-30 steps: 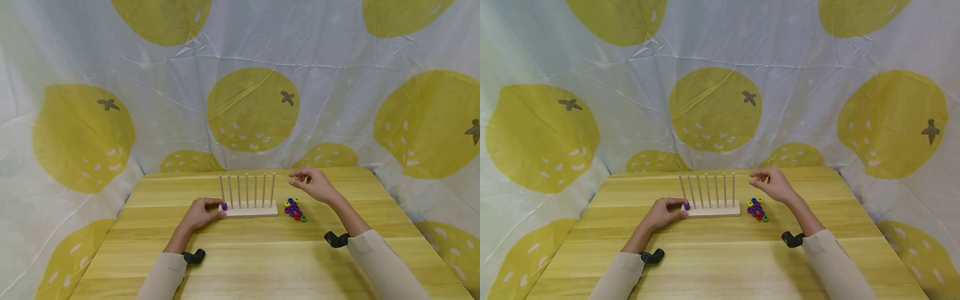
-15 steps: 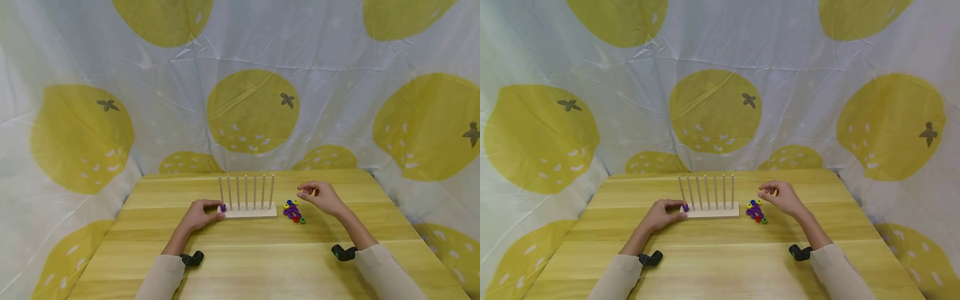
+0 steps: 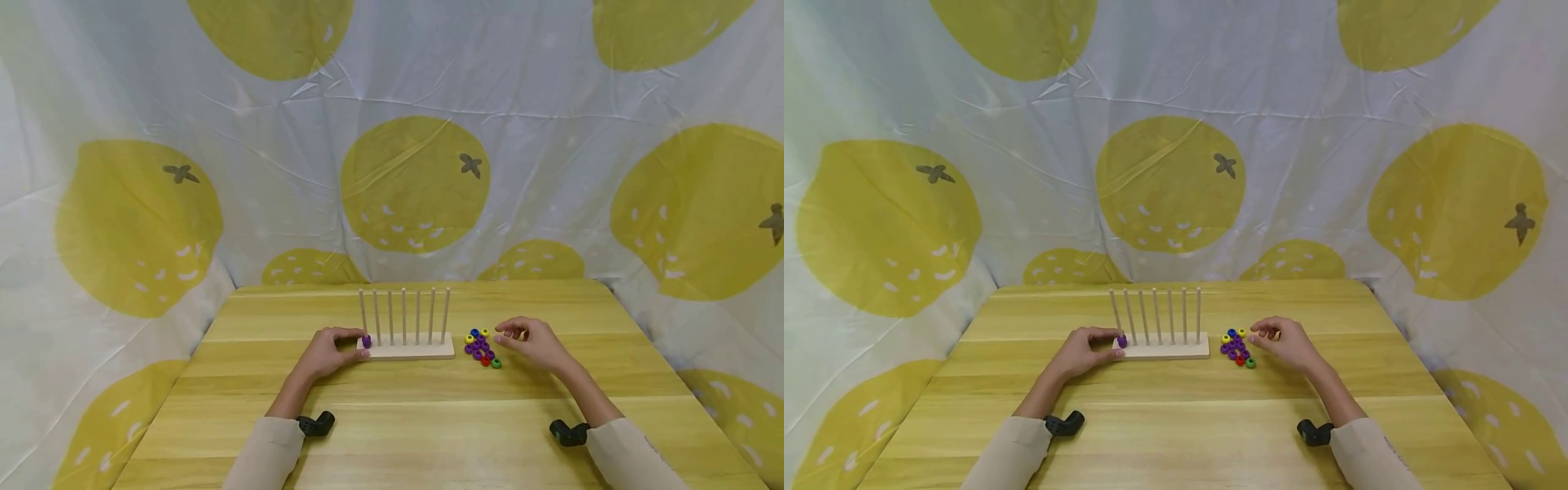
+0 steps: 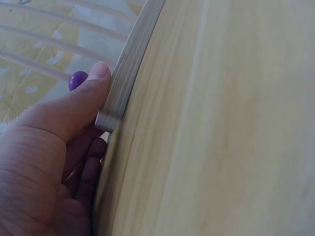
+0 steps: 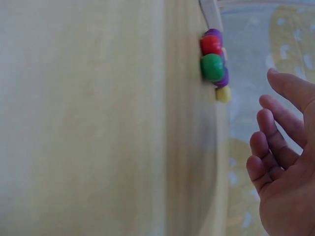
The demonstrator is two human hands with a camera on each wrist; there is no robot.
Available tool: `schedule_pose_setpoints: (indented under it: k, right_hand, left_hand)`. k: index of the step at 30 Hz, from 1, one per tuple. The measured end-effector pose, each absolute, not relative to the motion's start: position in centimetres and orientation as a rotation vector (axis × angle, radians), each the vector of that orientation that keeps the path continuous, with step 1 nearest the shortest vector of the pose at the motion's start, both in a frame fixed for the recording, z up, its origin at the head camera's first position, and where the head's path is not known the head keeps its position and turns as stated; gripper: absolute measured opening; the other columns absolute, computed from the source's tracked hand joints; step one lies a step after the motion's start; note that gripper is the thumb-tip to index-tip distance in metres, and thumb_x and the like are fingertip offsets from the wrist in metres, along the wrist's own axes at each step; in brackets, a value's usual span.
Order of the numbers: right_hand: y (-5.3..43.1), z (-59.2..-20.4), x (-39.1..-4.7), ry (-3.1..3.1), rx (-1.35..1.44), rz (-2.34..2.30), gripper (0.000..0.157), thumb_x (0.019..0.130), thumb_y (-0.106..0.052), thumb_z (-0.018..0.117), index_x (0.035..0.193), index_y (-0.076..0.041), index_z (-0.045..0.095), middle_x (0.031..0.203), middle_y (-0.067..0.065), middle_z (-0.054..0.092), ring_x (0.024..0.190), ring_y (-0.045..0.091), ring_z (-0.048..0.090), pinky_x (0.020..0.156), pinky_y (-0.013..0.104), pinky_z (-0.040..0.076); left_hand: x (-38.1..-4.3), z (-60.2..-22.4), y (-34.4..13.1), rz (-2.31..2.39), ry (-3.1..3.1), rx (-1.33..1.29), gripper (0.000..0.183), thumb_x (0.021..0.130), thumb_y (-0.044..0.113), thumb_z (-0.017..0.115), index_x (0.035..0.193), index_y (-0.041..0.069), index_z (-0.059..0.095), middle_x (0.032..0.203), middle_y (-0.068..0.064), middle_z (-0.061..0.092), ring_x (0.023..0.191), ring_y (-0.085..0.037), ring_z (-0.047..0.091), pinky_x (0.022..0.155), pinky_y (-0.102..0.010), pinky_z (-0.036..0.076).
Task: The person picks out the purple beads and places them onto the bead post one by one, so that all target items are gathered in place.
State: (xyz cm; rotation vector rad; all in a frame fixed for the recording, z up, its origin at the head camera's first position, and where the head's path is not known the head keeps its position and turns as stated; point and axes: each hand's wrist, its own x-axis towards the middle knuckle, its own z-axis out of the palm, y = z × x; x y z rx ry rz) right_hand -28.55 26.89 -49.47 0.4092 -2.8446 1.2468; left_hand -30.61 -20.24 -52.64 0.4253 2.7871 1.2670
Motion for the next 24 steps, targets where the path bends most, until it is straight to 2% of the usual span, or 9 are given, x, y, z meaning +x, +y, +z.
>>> schedule_pose_setpoints:
  k: [8, 17, 24]
  right_hand:
    - [27.3, -50.7, -28.2, -2.897, 0.339, 1.314, 0.035, 0.096, -0.035, 0.075, 0.116, -0.007, 0.074, 0.093, 0.003, 0.067, 0.082, 0.017, 0.056, 0.066, 0.024, 0.049]
    - [27.2, -51.7, -28.4, -2.918, 0.417, 1.331, 0.029, 0.095, -0.03, 0.076, 0.112, -0.007, 0.075, 0.092, 0.002, 0.067, 0.081, 0.016, 0.056, 0.067, 0.023, 0.049]
    - [26.7, -52.3, -28.8, -2.92, 0.426, 1.275, 0.029, 0.094, -0.033, 0.077, 0.11, -0.009, 0.076, 0.091, 0.0, 0.068, 0.081, 0.015, 0.057, 0.069, 0.023, 0.049]
  left_hand:
    - [-30.6, -52.5, -20.3, 1.263, 2.781, 0.423, 0.052, 0.082, 0.049, 0.086, 0.128, 0.028, 0.074, 0.135, 0.001, 0.07, 0.136, -0.03, 0.057, 0.117, -0.052, 0.043]
    - [-30.4, -52.5, -20.1, 1.272, 2.775, 0.43, 0.052, 0.083, 0.048, 0.085, 0.128, 0.026, 0.074, 0.135, 0.0, 0.07, 0.136, -0.031, 0.058, 0.116, -0.053, 0.044]
    - [-30.5, -52.7, -20.2, 1.268, 2.786, 0.442, 0.05, 0.082, 0.048, 0.086, 0.127, 0.028, 0.075, 0.133, 0.001, 0.071, 0.134, -0.03, 0.059, 0.115, -0.052, 0.044]
